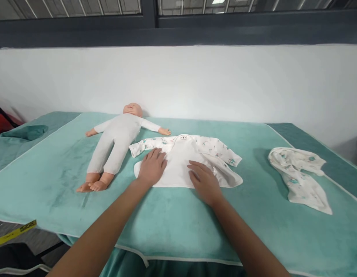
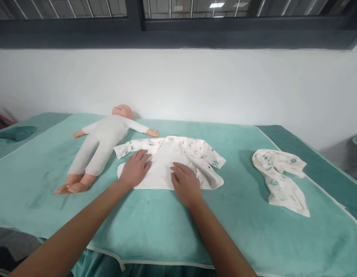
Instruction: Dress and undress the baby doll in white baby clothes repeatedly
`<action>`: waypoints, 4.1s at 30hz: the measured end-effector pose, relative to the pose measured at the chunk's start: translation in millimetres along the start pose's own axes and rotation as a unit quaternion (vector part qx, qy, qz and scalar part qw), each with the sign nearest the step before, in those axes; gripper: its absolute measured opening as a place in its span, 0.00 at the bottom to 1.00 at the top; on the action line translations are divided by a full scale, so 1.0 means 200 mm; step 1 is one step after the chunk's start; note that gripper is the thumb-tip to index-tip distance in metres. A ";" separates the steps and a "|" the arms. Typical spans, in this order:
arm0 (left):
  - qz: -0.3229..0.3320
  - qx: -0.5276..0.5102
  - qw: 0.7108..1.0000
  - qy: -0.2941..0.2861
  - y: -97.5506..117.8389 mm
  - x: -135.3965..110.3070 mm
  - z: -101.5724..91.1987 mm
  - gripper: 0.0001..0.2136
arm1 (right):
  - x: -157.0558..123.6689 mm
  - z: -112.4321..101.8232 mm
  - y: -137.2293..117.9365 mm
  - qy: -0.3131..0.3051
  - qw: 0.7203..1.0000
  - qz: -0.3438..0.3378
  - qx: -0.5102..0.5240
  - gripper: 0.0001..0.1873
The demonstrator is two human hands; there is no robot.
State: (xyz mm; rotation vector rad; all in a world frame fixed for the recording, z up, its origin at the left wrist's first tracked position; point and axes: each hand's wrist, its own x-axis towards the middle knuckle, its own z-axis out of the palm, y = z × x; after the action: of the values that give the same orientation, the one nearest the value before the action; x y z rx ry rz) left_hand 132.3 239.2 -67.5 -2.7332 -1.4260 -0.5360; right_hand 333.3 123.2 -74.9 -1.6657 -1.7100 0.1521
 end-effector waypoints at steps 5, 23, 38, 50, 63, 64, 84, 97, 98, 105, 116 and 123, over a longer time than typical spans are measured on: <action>-0.078 -0.048 0.995 -0.035 -0.05 0.06 0.01 0.21 | 0.06 -0.19 0.18 0.153 0.980 0.104 0.072 0.19; -0.102 -0.148 0.978 0.111 -0.15 0.10 0.12 0.14 | 0.25 -0.57 0.65 0.245 0.932 0.221 -0.154 0.20; -0.147 -0.151 0.969 0.130 -0.16 0.09 0.12 0.13 | 0.24 -0.31 0.23 -0.087 0.947 0.205 -0.231 0.17; -0.159 -0.160 0.967 0.120 -0.16 0.09 0.12 0.12 | 0.29 -0.44 0.24 -0.154 0.946 0.273 -0.079 0.24; -0.175 -0.158 0.966 0.108 -0.16 0.10 0.13 0.14 | 0.52 -0.20 0.23 -0.107 0.957 0.192 -0.191 0.11; -0.181 -0.161 0.965 0.101 -0.16 0.10 0.12 0.13 | 0.54 -0.19 0.25 -0.102 0.957 0.197 -0.185 0.11; 0.004 -0.059 0.998 0.029 0.09 0.28 0.00 0.16 | 0.56 0.01 0.14 -0.079 0.978 0.008 -0.195 0.22; 0.003 -0.026 0.998 -0.053 0.05 0.48 0.24 0.25 | 0.61 0.19 0.24 -0.141 0.966 0.025 -0.215 0.35; -0.001 -0.025 0.999 -0.046 0.06 0.49 0.23 0.25 | 0.61 0.20 0.23 -0.141 0.964 0.031 -0.222 0.35; 0.064 -0.006 0.998 -0.015 0.12 0.37 0.17 0.22 | 0.63 0.26 0.15 -0.168 0.953 0.024 -0.252 0.30; 0.016 -0.026 0.998 -0.052 0.18 -0.33 -0.04 0.25 | 0.22 0.12 -0.01 -0.186 0.954 -0.035 -0.232 0.34; 0.020 -0.181 0.983 -0.025 -0.02 -0.52 -0.24 0.20 | -0.11 -0.10 0.10 -0.124 0.962 0.049 -0.238 0.34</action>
State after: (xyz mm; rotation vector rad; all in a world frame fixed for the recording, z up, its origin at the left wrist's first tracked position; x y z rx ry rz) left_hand 59.1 150.6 -54.1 -3.0625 -1.4020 -0.8043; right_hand 357.9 97.7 -80.2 -2.1594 -1.9596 -0.0104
